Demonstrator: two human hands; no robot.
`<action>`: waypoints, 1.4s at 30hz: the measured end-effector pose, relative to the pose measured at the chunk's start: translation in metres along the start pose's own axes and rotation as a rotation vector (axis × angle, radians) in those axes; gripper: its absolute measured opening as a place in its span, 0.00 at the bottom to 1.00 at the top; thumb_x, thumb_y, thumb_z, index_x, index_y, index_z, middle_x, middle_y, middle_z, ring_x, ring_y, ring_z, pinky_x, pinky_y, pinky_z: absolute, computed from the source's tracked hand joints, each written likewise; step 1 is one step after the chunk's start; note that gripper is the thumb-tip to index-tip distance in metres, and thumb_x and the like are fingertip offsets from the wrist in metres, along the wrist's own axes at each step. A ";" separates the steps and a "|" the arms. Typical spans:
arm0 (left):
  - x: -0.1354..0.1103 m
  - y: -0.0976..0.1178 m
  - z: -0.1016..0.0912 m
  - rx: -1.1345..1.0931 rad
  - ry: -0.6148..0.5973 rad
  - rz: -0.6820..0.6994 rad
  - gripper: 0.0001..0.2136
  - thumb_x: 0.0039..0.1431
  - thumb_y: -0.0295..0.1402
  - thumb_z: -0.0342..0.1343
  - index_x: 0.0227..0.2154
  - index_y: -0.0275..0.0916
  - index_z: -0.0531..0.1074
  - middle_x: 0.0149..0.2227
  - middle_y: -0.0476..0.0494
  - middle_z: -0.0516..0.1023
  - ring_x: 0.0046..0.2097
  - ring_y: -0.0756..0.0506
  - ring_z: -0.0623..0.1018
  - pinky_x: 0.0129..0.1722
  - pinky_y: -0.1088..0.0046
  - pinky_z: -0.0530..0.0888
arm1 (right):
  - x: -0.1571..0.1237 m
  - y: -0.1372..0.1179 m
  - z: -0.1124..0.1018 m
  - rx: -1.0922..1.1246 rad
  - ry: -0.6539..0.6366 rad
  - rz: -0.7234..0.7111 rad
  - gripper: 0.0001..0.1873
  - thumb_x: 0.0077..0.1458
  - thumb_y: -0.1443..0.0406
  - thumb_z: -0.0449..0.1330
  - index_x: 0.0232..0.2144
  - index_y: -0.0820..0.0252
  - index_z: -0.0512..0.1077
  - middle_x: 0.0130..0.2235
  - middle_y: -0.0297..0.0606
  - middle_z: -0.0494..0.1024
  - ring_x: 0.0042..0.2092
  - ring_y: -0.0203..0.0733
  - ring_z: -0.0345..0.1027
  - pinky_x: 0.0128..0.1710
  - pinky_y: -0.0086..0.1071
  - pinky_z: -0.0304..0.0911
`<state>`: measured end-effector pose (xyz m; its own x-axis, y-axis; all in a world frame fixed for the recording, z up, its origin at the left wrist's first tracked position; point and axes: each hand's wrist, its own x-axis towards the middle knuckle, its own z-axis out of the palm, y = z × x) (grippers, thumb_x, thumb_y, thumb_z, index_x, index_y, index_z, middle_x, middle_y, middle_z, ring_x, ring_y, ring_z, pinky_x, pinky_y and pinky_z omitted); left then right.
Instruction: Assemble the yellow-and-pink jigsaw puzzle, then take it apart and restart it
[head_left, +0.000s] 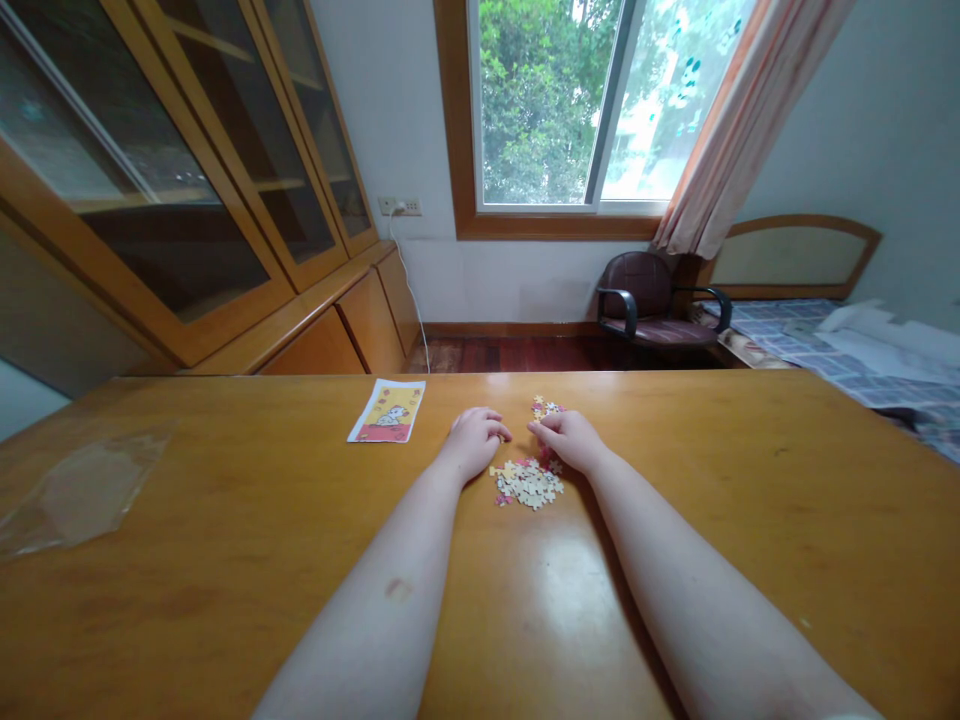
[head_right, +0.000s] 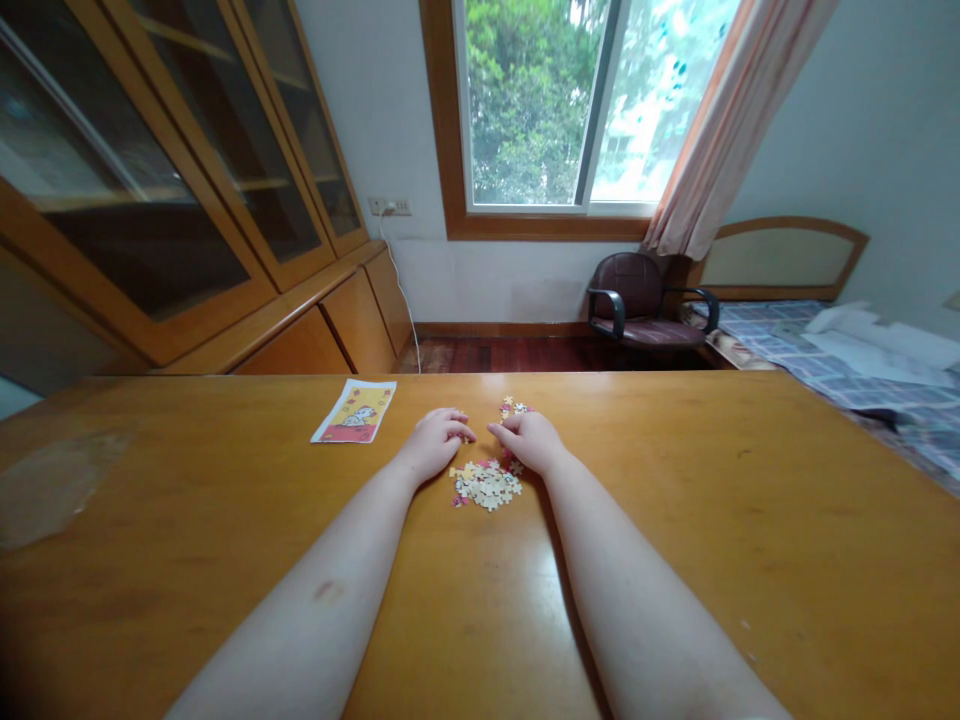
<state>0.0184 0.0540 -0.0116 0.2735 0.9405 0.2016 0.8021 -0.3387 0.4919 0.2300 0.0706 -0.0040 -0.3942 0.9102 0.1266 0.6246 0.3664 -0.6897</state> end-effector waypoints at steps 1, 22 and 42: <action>0.000 0.000 0.000 0.000 0.000 -0.005 0.15 0.53 0.25 0.50 0.32 0.46 0.82 0.48 0.46 0.77 0.54 0.41 0.71 0.59 0.60 0.65 | 0.001 0.001 0.000 -0.027 0.038 0.018 0.26 0.60 0.52 0.52 0.15 0.59 0.69 0.19 0.35 0.73 0.25 0.37 0.65 0.28 0.29 0.55; 0.004 -0.007 0.003 -0.027 0.140 -0.061 0.14 0.50 0.23 0.49 0.31 0.42 0.80 0.43 0.46 0.80 0.49 0.43 0.75 0.55 0.64 0.69 | -0.002 -0.020 0.017 -0.072 -0.117 -0.359 0.07 0.50 0.61 0.65 0.31 0.58 0.78 0.31 0.35 0.79 0.35 0.38 0.69 0.41 0.30 0.60; 0.004 -0.011 0.003 -0.063 0.166 -0.111 0.14 0.51 0.22 0.49 0.32 0.40 0.79 0.43 0.45 0.80 0.49 0.43 0.75 0.55 0.65 0.68 | 0.001 -0.020 0.021 0.063 -0.253 -0.223 0.09 0.45 0.63 0.69 0.31 0.60 0.81 0.29 0.36 0.79 0.32 0.36 0.70 0.35 0.27 0.63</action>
<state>0.0128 0.0615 -0.0189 0.0896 0.9565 0.2775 0.7864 -0.2389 0.5697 0.2032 0.0600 -0.0052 -0.6763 0.7294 0.1034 0.4646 0.5312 -0.7085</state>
